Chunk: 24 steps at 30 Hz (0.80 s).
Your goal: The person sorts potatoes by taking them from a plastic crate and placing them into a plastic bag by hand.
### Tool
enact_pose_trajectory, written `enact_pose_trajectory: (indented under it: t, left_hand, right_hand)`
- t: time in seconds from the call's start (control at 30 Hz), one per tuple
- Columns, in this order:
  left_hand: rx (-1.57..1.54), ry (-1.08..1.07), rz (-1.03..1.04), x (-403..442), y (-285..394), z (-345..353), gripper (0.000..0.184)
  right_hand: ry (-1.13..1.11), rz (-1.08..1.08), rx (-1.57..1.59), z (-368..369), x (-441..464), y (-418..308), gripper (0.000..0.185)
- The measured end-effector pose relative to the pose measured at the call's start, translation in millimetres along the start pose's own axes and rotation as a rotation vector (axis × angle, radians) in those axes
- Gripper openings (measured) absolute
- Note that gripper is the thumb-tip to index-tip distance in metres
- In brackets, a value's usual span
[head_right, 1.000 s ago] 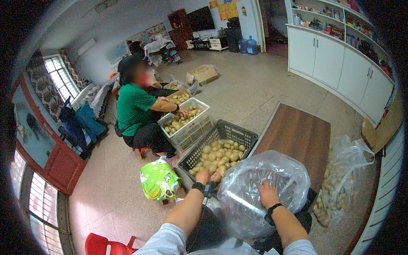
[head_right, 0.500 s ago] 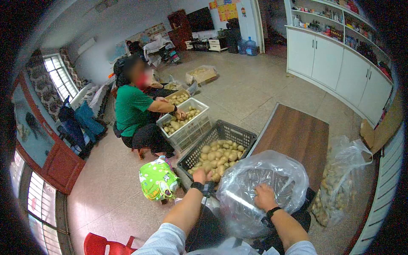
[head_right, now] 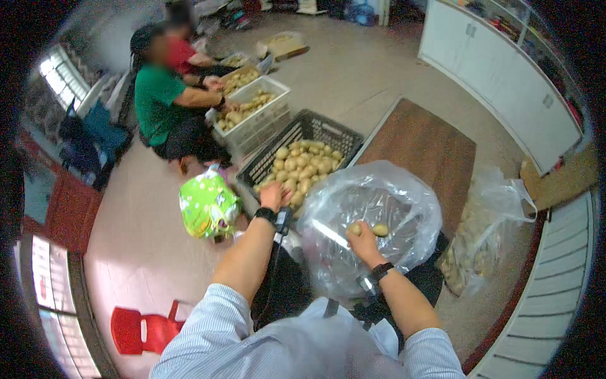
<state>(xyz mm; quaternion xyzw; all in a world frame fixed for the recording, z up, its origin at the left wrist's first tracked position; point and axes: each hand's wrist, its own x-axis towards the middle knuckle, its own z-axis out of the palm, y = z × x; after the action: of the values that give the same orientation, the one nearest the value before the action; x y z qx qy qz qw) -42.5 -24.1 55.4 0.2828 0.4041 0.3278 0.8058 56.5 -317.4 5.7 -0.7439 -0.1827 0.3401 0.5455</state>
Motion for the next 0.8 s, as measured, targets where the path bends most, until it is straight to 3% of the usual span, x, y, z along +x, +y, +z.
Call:
enact_pose_trajectory:
  t: [0.03, 0.07, 0.1, 0.17, 0.23, 0.3, 0.53, 0.63, 0.8]
  left_hand:
    - [0.486, -0.157, 0.087, -3, 4, -1, 0.017]
    - [1.211, -0.246, 0.296, -7, 8, -3, 0.019]
    - [1.641, -0.272, 0.543, -11, 12, -3, 0.022]
    - [1.399, -0.305, 0.775, 52, -43, -34, 0.013]
    - [1.109, -0.3, 0.971, 55, -46, -41, 0.012]
    - [0.205, -0.131, -0.1, -23, -8, 17, 0.018]
    - [0.582, -0.36, -0.249, -46, 0, 32, 0.025]
    - [0.683, -0.478, -0.385, -56, 3, 40, 0.031]
    - [0.789, -0.635, -0.437, -66, 2, 51, 0.036]
  right_hand:
    - [-0.043, 0.019, 0.035, 0, -5, -12, 0.035]
    - [-0.05, -0.001, -0.037, -3, -4, -12, 0.035]
    - [-0.063, -0.026, -0.099, -4, -2, -10, 0.034]
    - [-0.128, 0.036, 0.021, 0, -8, -31, 0.032]
    - [-0.2, -0.003, 0.061, 8, -8, -43, 0.031]
    - [-0.219, -0.042, 0.075, 6, -13, -70, 0.028]
    - [-0.127, -0.156, -0.154, 31, -13, -108, 0.029]
    - [-0.169, -0.217, -0.122, 37, -9, -110, 0.031]
    - [-0.183, -0.224, -0.041, 40, -1, -110, 0.028]
